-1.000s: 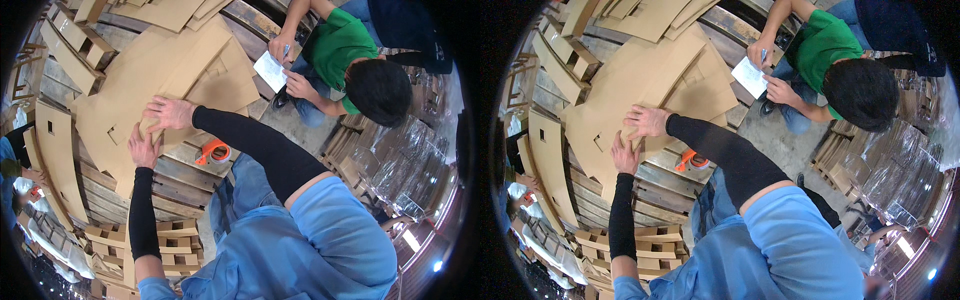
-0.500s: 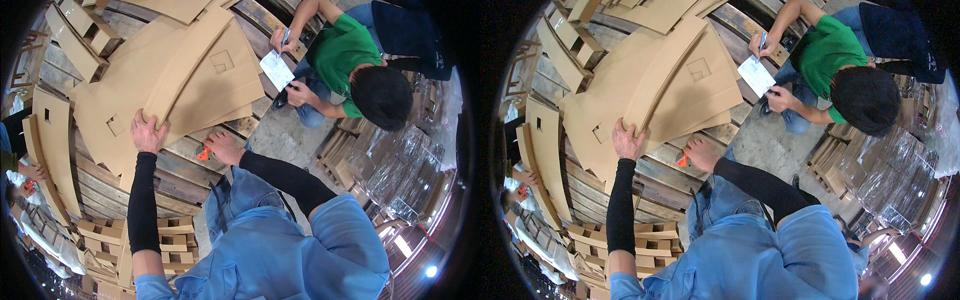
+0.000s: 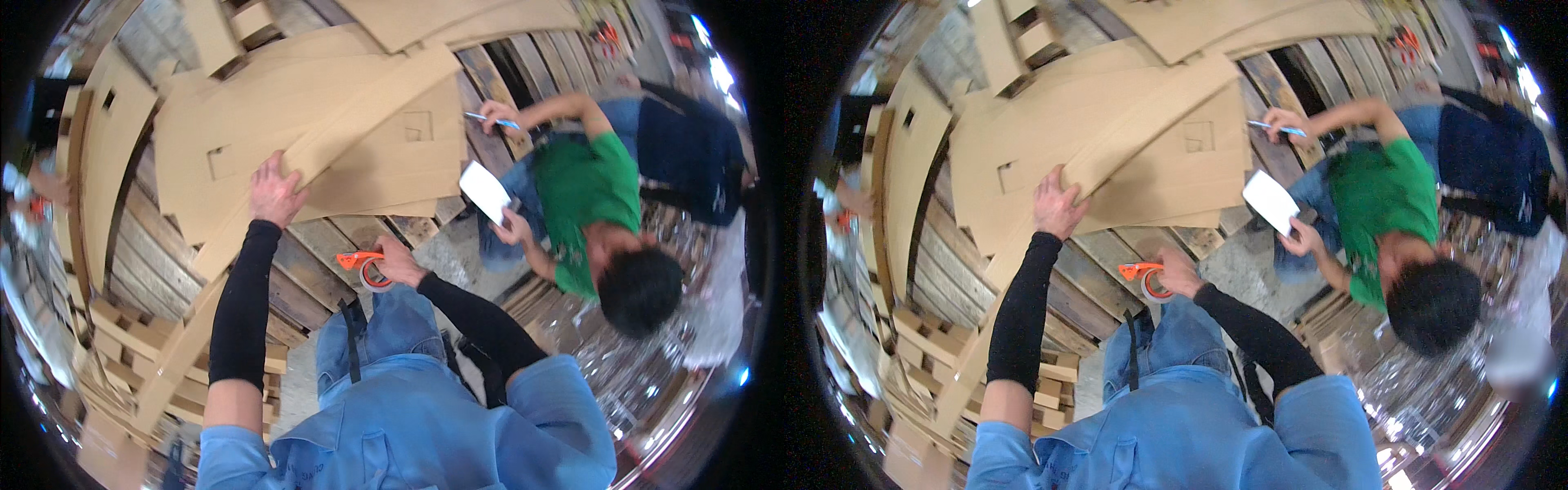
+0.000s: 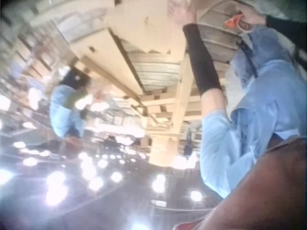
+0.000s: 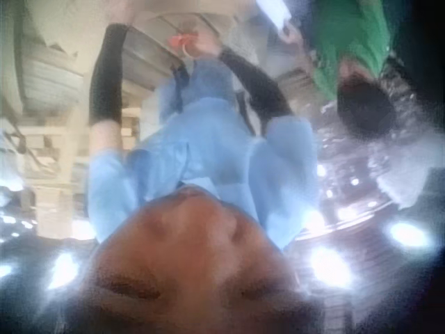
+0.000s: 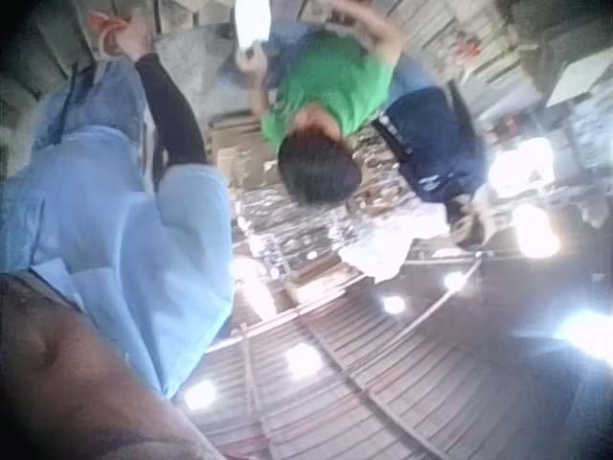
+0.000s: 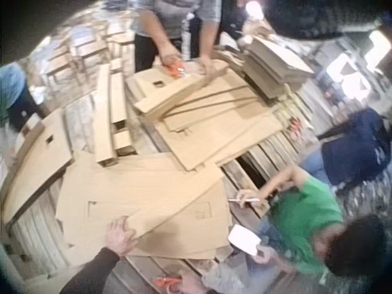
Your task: The person repeatedly picks up flat cardboard pieces with cutouts, aligns them on a wooden pallet, and seals them with clear packing tape using a handheld dispenser. The person stacks the taped pieces and continues the cycle while other workers move around in the background.
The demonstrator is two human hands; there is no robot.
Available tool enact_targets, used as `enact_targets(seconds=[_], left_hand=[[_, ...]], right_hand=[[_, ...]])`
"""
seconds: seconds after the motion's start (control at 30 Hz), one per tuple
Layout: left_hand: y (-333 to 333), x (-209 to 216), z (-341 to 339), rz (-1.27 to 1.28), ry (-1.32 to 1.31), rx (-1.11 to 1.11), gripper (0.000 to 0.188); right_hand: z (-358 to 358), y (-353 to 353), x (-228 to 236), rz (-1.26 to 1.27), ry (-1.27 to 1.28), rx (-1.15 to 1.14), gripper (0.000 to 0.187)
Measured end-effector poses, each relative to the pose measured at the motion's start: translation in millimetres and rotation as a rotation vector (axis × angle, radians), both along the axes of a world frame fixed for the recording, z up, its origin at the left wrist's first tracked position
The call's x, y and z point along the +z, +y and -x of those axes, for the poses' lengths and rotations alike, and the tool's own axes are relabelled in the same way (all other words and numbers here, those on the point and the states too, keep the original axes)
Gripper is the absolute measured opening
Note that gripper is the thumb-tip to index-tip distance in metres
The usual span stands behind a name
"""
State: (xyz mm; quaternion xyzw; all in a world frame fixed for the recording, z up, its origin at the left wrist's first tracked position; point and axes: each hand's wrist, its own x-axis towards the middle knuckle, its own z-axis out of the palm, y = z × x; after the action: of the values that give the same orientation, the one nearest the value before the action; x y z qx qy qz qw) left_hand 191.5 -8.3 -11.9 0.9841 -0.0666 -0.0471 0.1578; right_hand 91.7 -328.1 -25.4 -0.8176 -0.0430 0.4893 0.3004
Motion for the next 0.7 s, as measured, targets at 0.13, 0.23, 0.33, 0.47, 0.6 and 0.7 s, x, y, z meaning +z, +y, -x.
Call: enact_targets(seconds=[0.13,0.23,0.33,0.47,0.6,0.7], left_hand=[[0.4,6.4,1.2,-0.015,0.064,0.017,0.032],[2.7,0.5,4.1,-0.006,0.042,0.012,0.032],[3.5,-3.1,8.7,-0.019,0.014,0.010,0.031],[2.2,-2.2,8.3,-0.025,-0.016,0.019,0.029],[-0.4,-4.1,3.7,0.018,-0.087,0.005,0.028],[-1.1,-8.0,6.6,0.007,-0.133,0.014,0.028]], right_hand=[[-31.1,8.8,58.7,-0.206,0.388,-0.482,0.034],[-74.0,35.9,109.6,-0.341,0.138,-0.494,0.044],[-124.7,71.6,149.4,-0.372,-0.549,-0.195,0.053],[-178.5,131.6,168.3,-0.299,-0.948,-0.031,0.046],[-192.7,164.5,122.5,-0.013,-0.979,0.300,0.042],[-186.5,172.1,111.3,0.103,-0.967,0.430,0.042]])
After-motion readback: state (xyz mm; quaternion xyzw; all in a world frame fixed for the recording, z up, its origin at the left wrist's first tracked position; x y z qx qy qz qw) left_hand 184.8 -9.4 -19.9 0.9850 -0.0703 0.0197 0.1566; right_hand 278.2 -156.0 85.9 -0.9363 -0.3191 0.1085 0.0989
